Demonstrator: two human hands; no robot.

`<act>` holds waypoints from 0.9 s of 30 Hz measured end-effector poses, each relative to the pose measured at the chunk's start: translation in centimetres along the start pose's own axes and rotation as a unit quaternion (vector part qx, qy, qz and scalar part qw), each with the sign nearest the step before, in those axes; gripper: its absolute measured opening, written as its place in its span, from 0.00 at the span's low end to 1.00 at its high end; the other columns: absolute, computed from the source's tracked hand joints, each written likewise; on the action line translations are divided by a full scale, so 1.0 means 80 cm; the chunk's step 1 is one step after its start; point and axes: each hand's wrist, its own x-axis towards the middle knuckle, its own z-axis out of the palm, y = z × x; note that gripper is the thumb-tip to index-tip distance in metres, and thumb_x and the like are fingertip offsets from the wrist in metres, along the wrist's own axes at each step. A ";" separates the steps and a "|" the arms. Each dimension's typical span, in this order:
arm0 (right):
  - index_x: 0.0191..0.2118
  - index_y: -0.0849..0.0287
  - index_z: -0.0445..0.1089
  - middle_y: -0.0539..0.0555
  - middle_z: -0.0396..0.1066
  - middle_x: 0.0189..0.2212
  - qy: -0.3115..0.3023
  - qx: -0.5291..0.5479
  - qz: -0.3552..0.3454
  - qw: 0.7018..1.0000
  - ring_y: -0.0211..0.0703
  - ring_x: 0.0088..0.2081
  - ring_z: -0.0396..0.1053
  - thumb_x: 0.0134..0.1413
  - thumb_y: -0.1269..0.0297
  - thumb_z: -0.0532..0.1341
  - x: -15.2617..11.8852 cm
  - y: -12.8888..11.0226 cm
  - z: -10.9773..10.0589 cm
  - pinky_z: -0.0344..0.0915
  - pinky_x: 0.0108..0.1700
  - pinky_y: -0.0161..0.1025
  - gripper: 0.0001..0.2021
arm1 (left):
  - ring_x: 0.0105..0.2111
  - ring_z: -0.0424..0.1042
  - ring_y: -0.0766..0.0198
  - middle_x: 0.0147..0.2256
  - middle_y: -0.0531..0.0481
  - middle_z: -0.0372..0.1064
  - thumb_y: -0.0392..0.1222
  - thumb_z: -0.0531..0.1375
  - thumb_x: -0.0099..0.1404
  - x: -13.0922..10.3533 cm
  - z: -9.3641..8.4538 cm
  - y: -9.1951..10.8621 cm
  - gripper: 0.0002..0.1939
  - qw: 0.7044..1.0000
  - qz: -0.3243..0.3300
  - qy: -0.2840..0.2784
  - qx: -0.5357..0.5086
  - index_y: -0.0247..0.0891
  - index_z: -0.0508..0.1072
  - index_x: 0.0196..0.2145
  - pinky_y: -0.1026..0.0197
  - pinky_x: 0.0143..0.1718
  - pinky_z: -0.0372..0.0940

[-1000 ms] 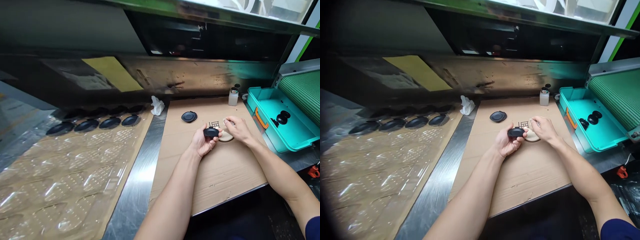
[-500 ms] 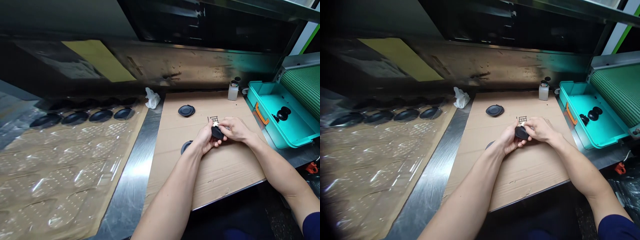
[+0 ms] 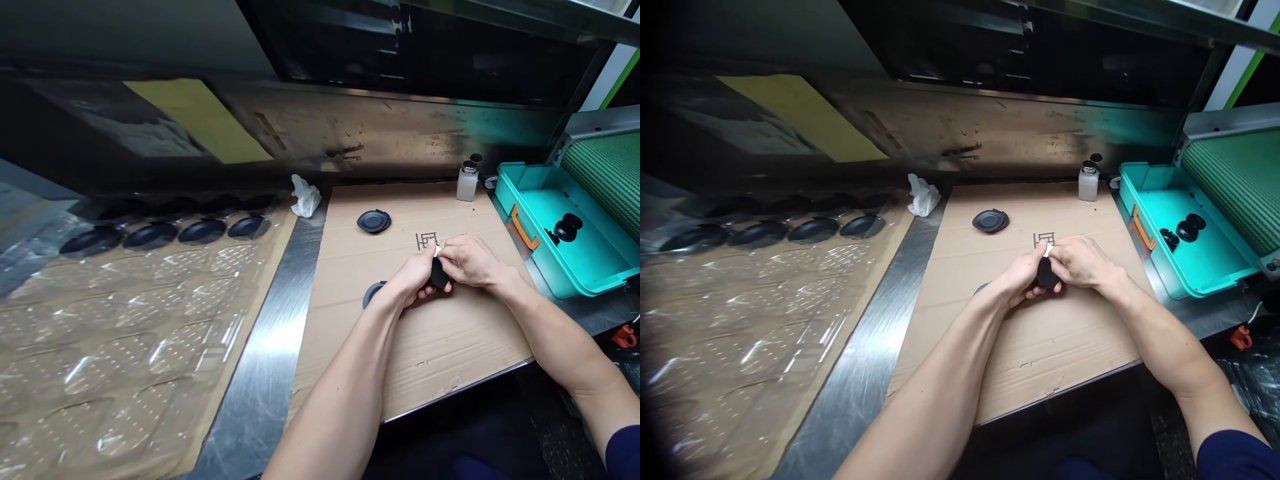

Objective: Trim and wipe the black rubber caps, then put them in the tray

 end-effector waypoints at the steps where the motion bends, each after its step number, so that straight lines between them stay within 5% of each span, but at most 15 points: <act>1: 0.33 0.59 0.75 0.53 0.72 0.31 0.001 0.006 -0.004 1.000 0.41 0.33 0.63 0.65 0.66 0.55 0.000 0.001 0.000 0.53 0.39 0.39 0.13 | 0.11 0.52 0.71 0.19 0.42 0.71 0.70 0.43 0.72 0.000 -0.001 0.000 0.39 1.000 0.001 -0.006 0.010 0.35 0.71 0.23 0.66 0.12 0.43; 11: 0.24 0.59 0.75 0.49 0.71 0.23 -0.077 0.074 0.036 0.994 0.36 0.26 0.59 0.54 0.70 0.60 0.000 0.006 -0.013 0.51 0.33 0.37 0.10 | 0.12 0.48 0.71 0.19 0.41 0.72 0.70 0.40 0.72 0.002 -0.002 -0.003 0.42 0.997 0.002 -0.039 0.068 0.32 0.75 0.27 0.64 0.13 0.40; 18: 0.26 0.60 0.75 0.51 0.74 0.29 -0.030 0.106 0.022 0.994 0.36 0.31 0.64 0.55 0.71 0.58 0.001 0.006 -0.009 0.53 0.35 0.35 0.11 | 0.12 0.48 0.71 0.19 0.41 0.72 0.72 0.40 0.71 0.005 -0.004 -0.002 0.42 0.995 0.005 -0.057 0.081 0.33 0.74 0.27 0.64 0.14 0.39; 27: 0.27 0.58 0.80 0.47 0.70 0.20 -0.095 0.128 0.082 0.984 0.34 0.24 0.58 0.53 0.69 0.60 -0.004 0.005 -0.018 0.52 0.32 0.35 0.11 | 0.11 0.49 0.71 0.21 0.39 0.74 0.73 0.41 0.70 0.007 -0.002 -0.008 0.41 0.996 0.018 -0.044 0.082 0.34 0.74 0.30 0.64 0.13 0.39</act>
